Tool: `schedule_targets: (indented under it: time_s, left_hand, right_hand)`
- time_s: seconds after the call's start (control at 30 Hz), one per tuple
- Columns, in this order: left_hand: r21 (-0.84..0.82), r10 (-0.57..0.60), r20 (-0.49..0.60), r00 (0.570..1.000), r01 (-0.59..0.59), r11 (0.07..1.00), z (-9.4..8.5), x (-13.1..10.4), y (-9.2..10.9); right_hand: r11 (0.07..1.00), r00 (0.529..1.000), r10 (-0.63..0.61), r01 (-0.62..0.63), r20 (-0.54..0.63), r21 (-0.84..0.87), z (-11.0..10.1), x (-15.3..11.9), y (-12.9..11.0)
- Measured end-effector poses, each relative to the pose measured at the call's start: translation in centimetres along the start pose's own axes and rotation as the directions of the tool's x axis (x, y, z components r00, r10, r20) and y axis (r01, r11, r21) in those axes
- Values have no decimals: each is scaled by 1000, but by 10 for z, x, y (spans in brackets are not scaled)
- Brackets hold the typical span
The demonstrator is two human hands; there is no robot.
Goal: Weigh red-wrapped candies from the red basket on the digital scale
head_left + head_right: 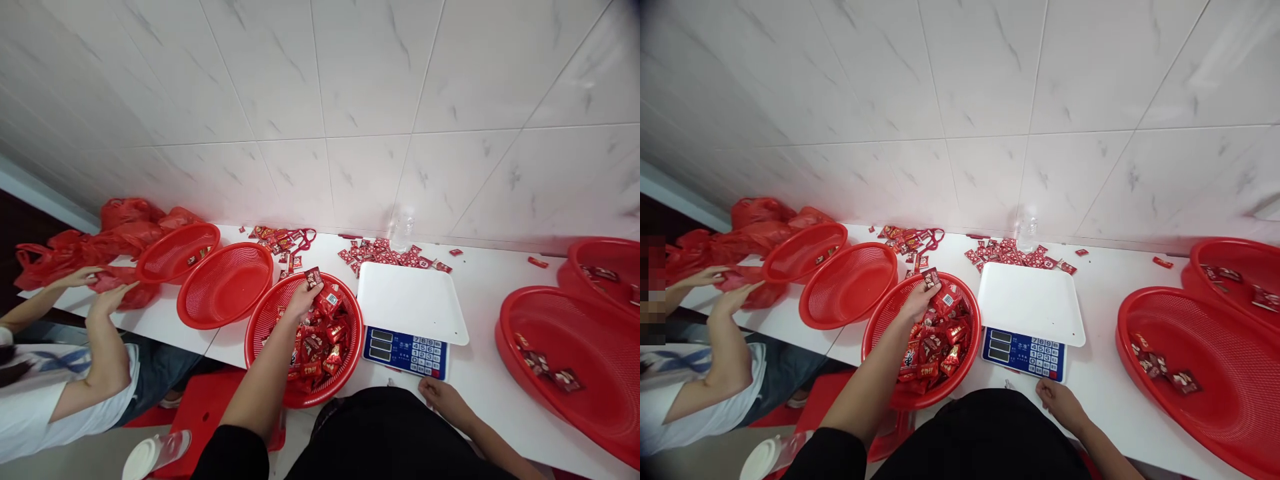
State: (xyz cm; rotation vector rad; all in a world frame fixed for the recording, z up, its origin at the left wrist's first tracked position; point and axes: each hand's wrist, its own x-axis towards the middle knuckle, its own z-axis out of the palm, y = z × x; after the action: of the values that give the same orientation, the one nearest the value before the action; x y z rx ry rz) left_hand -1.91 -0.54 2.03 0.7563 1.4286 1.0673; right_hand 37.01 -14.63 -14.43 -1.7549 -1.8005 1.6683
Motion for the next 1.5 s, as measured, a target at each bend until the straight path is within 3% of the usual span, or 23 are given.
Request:
schedule_targets:
  time_s: [0.1, 0.37, 0.5, 0.63, 0.8, 0.97, 1.13, 1.27, 1.33, 1.4, 1.5]
  left_hand:
    - [-58, -24, 69, 997, 29, 998, 24, 2, -4]
    - [-132, -12, 276, 961, 51, 990, 128, 7, -11]
    - [-131, -16, 323, 946, 61, 990, 150, 16, -11]
    - [-99, -48, 278, 959, 79, 992, 149, 24, -11]
    - [-4, -76, 349, 934, 83, 997, 143, 24, -12]
    - [149, -100, 278, 955, 60, 987, 133, 24, -22]
    - [319, -29, 270, 962, -61, 946, 132, 19, -26]
    - [452, -61, 372, 926, -123, 883, 134, 13, -29]
    - [516, 23, 360, 933, -219, 828, 130, 12, -31]
    - [574, 201, 290, 936, -338, 746, 119, 16, -33]
    - [644, 374, 151, 915, -378, 665, 88, 26, -38]
  right_hand:
    - [1000, 1000, 11, -11, -2, 8, 0, 2, -1]
    - [1000, 999, -5, 5, -43, -12, 0, 7, -3]
    - [998, 998, -14, 10, -64, -55, -1, 6, -6]
    - [997, 996, -31, 24, -83, -77, -1, 7, -10]
    - [997, 996, -30, 24, -80, -75, -3, 7, -10]
    - [997, 997, -10, 5, -74, -74, -4, 6, -11]
    - [997, 998, -2, -4, -68, -83, -4, 5, -13]
    - [996, 998, 5, -12, -70, -90, -5, 4, -16]
    - [996, 997, 9, -16, -74, -92, -5, 4, -17]
    - [996, 997, 12, -18, -75, -91, -4, 3, -16]
    - [996, 998, 15, -21, -65, -90, -3, 1, -13]
